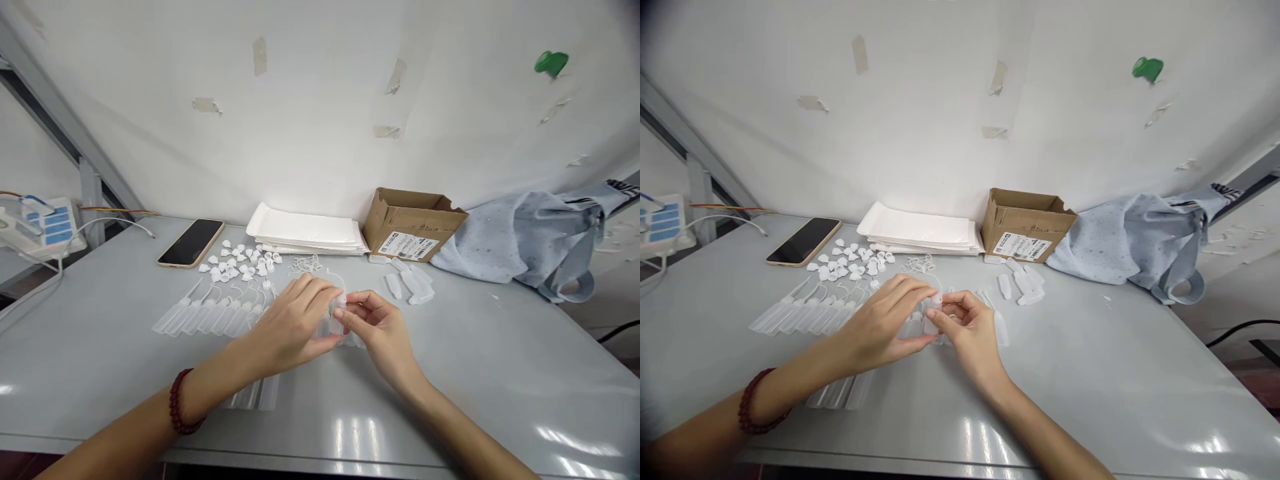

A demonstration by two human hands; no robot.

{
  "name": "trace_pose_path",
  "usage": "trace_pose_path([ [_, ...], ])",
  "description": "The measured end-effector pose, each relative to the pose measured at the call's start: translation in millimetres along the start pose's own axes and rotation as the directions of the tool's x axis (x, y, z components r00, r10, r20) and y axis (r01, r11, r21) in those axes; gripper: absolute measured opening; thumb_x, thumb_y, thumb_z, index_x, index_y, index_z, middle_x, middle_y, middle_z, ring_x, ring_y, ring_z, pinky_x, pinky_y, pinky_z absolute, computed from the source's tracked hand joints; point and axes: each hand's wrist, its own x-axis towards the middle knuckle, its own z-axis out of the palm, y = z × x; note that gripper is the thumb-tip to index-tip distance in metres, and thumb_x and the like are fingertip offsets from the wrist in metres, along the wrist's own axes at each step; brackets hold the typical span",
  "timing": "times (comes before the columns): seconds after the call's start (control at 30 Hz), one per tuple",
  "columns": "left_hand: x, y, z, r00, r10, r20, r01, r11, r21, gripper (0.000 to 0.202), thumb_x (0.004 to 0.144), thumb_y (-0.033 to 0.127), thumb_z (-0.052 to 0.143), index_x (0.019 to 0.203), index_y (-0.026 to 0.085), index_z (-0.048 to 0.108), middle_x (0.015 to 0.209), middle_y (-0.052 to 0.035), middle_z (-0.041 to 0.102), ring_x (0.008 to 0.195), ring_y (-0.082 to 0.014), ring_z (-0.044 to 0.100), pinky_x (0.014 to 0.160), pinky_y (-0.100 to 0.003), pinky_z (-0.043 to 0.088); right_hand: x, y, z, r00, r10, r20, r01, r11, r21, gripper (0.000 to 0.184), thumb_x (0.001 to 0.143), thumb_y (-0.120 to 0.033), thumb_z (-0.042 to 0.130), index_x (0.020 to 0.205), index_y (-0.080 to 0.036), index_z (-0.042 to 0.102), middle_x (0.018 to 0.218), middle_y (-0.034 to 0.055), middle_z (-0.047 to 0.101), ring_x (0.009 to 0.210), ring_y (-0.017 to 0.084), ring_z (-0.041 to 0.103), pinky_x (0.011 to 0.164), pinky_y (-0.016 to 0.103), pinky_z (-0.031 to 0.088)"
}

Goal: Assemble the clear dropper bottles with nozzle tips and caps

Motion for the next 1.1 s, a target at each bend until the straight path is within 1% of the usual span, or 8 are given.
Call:
trace_pose_path([
  [0.1, -6.9, 5.3, -5.1, 0.998, -0.033, 0.054, 0.032, 0.999, 0.011, 0.03, 0.081, 0.024, 0.061, 0.107, 0.015, 0.048, 0.103, -0.0093, 0.058, 0.097, -0.0256, 0.05, 0.08, -0.04, 0.045, -1.8, 2.5, 2.4, 0.997, 0.039, 0.072, -0.036, 0.998, -0.046, 0.026, 0.067, -0.031, 0.076, 0.079, -0.017, 0.058, 0.057, -0.0053, 0.059, 0.052, 0.009, 0.054, 0.054, 0.022, 0.043],
  [0.23, -28.4, 15.4, -11.3, 0.984, -0.12, 0.132, 0.12, 0.993, 0.006, 0.034, 0.075, 0.023, 0.066, 0.104, 0.016, 0.048, 0.101, -0.0079, 0.057, 0.097, -0.0261, 0.049, 0.08, -0.041, 0.045, -7.6, 8.7, 7.3, 0.974, 0.103, 0.202, -0.065, 0.98, -0.188, 0.022, 0.07, -0.031, 0.073, 0.075, -0.016, 0.058, 0.053, -0.0048, 0.057, 0.05, 0.01, 0.054, 0.051, 0.022, 0.042],
  [0.47, -66.4, 22.1, -13.7, 0.974, -0.197, 0.111, 0.198, 0.98, -0.006, 0.04, 0.068, 0.02, 0.07, 0.102, 0.019, 0.049, 0.098, -0.0049, 0.057, 0.097, -0.0261, 0.047, 0.084, -0.041, 0.043, -19.8, 12.7, 14.0, 0.874, 0.156, 0.46, -0.001, 0.948, -0.319, 0.015, 0.077, -0.028, 0.068, 0.079, -0.015, 0.062, 0.058, -0.0032, 0.059, 0.048, 0.011, 0.06, 0.049, 0.02, 0.044],
  [0.6, -78.1, 21.8, -15.3, 0.966, -0.217, 0.139, 0.22, 0.975, -0.01, 0.047, 0.067, 0.022, 0.072, 0.107, 0.02, 0.049, 0.101, -0.0054, 0.055, 0.1, -0.0268, 0.045, 0.086, -0.041, 0.042, -22.4, 15.0, 16.9, 0.845, 0.163, 0.509, 0.067, 0.912, -0.404, 0.012, 0.081, -0.026, 0.063, 0.085, -0.015, 0.065, 0.057, -0.0035, 0.058, 0.044, 0.01, 0.059, 0.048, 0.019, 0.044],
  [0.7, -82.0, 22.0, -17.9, 0.955, -0.239, 0.176, 0.247, 0.969, -0.028, 0.046, 0.067, 0.02, 0.072, 0.108, 0.021, 0.05, 0.1, -0.0051, 0.054, 0.098, -0.0257, 0.045, 0.084, -0.04, 0.042, -23.9, 18.5, 18.0, 0.83, 0.181, 0.527, 0.095, 0.886, -0.454, 0.018, 0.083, -0.028, 0.06, 0.093, -0.015, 0.067, 0.057, -0.0028, 0.059, 0.04, 0.009, 0.057, 0.045, 0.018, 0.043],
  [0.9, -81.4, 18.3, -21.7, 0.931, -0.253, 0.264, 0.276, 0.959, -0.055, 0.042, 0.068, 0.02, 0.072, 0.105, 0.02, 0.051, 0.099, -0.0054, 0.052, 0.095, -0.025, 0.043, 0.081, -0.039, 0.042, -27.2, 24.0, 17.6, 0.819, 0.185, 0.543, 0.121, 0.87, -0.479, 0.027, 0.085, -0.035, 0.058, 0.102, -0.016, 0.067, 0.057, -0.0031, 0.062, 0.032, 0.007, 0.05, 0.044, 0.019, 0.043],
  [1.03, -83.1, 15.6, -24.3, 0.922, -0.264, 0.283, 0.287, 0.957, -0.042, 0.041, 0.069, 0.022, 0.072, 0.105, 0.02, 0.052, 0.099, -0.0056, 0.052, 0.095, -0.0253, 0.042, 0.081, -0.04, 0.041, -28.9, 24.1, 18.6, 0.812, 0.206, 0.545, 0.124, 0.852, -0.508, 0.028, 0.085, -0.03, 0.058, 0.108, -0.016, 0.066, 0.063, -0.0019, 0.065, 0.03, 0.006, 0.044, 0.036, 0.018, 0.038],
  [1.1, -85.3, 14.4, -25.9, 0.914, -0.274, 0.301, 0.297, 0.954, -0.033, 0.043, 0.07, 0.022, 0.071, 0.108, 0.021, 0.051, 0.1, -0.0054, 0.051, 0.096, -0.0256, 0.042, 0.083, -0.041, 0.041, -29.5, 25.0, 19.2, 0.825, 0.166, 0.539, 0.181, 0.828, -0.531, 0.028, 0.083, -0.027, 0.06, 0.108, -0.016, 0.067, 0.062, -0.0014, 0.065, 0.034, 0.008, 0.047, 0.038, 0.019, 0.039],
])
